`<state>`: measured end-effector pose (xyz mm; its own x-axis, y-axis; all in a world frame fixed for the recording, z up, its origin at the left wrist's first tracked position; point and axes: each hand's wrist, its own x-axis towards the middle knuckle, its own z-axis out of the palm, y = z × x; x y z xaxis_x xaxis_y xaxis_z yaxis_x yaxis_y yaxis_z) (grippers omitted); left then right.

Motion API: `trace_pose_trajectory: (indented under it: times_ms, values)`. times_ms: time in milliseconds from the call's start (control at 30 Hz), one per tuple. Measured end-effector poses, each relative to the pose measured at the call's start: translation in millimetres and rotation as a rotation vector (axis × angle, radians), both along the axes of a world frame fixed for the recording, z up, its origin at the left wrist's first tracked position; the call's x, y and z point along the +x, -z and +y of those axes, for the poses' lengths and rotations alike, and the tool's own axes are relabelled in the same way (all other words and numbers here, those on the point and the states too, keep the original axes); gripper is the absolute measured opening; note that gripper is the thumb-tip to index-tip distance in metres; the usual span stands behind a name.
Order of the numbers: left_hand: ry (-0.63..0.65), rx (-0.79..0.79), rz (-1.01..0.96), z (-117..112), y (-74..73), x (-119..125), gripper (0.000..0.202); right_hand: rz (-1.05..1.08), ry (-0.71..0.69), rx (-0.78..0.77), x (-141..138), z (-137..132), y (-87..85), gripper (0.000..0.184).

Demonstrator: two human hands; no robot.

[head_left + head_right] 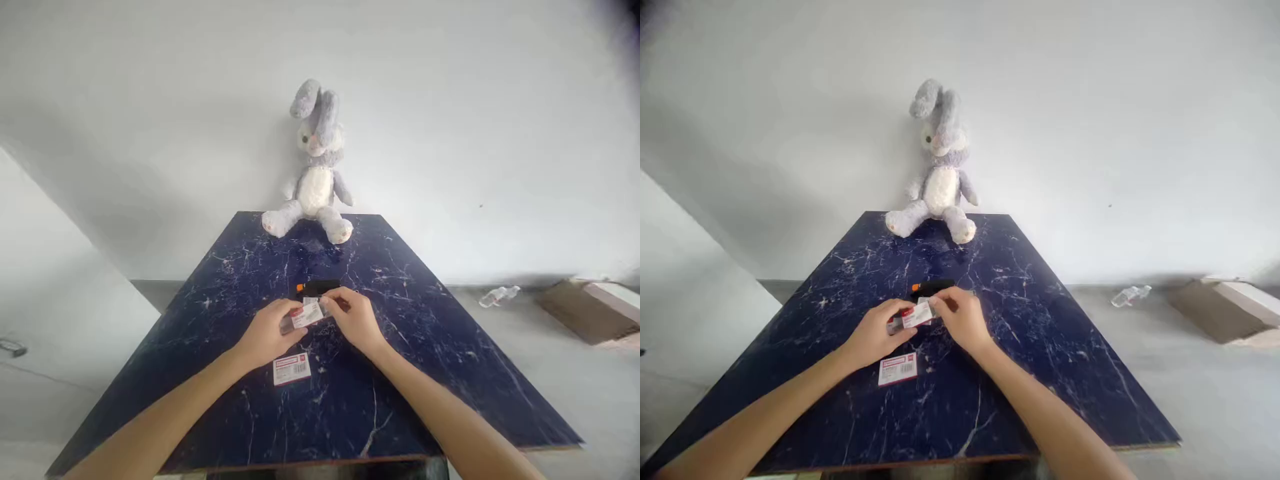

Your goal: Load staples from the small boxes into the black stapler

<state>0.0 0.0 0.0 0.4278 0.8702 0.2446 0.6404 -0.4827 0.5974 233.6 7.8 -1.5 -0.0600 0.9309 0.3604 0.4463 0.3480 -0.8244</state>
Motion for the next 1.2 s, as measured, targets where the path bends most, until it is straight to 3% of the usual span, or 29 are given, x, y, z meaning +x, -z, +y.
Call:
trace_pose_trajectory:
  times_ms: [300, 633, 833, 1033, 1200]
  values:
    - [0.021, 0.063, -0.065, 2.7, 2.6, 2.4, 0.034, -0.124, 0.023, 0.172, 1.2, -3.8, -6.2, 0.018]
    - [0.015, 0.062, -0.057, 5.8, 7.4, 0.3, 0.033, -0.106, -0.039, 0.206, 1.2, -6.3, -8.8, 0.011]
    - [0.035, 0.083, 0.004, 7.5, 12.1, -0.5, 0.042, 0.015, -0.163, 0.043, 2.2, -5.8, -11.1, 0.016]
    - [0.073, 0.076, -0.002, 6.6, 9.4, 0.9, 0.036, 0.246, -0.309, -0.192, 3.1, 0.8, -3.7, 0.022]
    - [0.067, 0.028, 0.013, 4.6, 8.9, -0.4, 0.041, 0.345, -0.208, -0.171, 0.0, 2.0, 1.8, 0.025]
